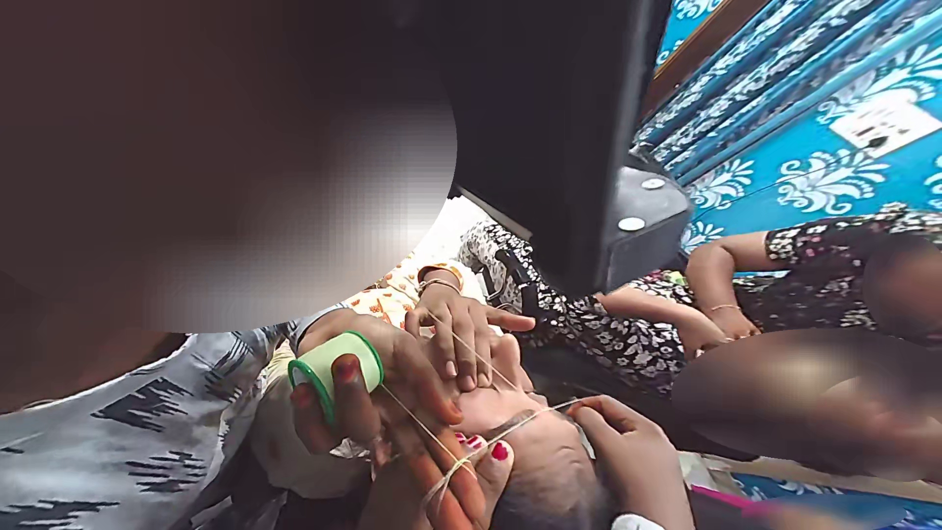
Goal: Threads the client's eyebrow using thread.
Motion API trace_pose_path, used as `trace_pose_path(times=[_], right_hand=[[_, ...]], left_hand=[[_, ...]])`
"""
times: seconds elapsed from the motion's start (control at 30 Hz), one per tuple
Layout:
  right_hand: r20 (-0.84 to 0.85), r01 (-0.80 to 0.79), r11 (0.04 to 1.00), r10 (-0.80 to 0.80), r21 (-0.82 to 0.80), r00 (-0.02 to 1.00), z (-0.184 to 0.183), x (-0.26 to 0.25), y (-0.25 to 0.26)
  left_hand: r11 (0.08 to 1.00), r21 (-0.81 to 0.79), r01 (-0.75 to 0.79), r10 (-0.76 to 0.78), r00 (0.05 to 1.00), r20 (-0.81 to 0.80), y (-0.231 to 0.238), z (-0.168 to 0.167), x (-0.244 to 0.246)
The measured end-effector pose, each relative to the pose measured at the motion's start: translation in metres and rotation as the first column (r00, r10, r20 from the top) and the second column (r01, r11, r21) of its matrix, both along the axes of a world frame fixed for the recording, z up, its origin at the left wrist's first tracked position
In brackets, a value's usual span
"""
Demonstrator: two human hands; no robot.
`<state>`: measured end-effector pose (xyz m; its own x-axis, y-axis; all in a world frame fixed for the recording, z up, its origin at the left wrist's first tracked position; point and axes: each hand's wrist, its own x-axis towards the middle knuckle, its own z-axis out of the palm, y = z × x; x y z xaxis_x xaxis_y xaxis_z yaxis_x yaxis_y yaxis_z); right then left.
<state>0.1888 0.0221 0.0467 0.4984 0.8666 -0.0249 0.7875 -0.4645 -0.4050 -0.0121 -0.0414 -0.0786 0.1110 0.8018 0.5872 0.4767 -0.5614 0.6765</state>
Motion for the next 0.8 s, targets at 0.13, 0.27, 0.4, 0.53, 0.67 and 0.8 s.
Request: trace_pose_path(times=[0.13,0.27,0.4,0.53,0.67,0.8], right_hand=[[-0.001,0.000,1.000,0.000,0.001,1.000,0.002,-0.001,0.003],[-0.002,-0.040,0.998,0.040,0.046,0.999,0.000,0.001,0.004],[-0.015,-0.089,0.995,0.090,0.043,0.996,-0.002,0.008,0.007],[0.000,-0.094,0.994,0.094,0.048,0.996,-0.002,0.006,0.008],[0.020,-0.114,0.992,0.113,0.051,0.993,-0.003,0.008,0.008],[0.058,-0.099,0.985,0.092,0.139,0.994,0.002,0.002,0.007]], left_hand=[[0.997,0.015,-0.074,0.074,0.997,0.006,0.004,0.017,0.008],[0.999,0.016,-0.038,0.036,0.997,0.074,0.015,0.052,0.012],[0.999,0.039,-0.017,0.014,0.996,0.092,0.018,0.046,0.011],[0.999,0.043,0.001,-0.006,0.995,0.104,0.019,0.048,0.010],[0.999,0.051,-0.009,0.004,0.996,0.093,0.019,0.049,0.011],[0.999,0.034,-0.010,0.007,0.997,0.082,0.017,0.049,0.010]])
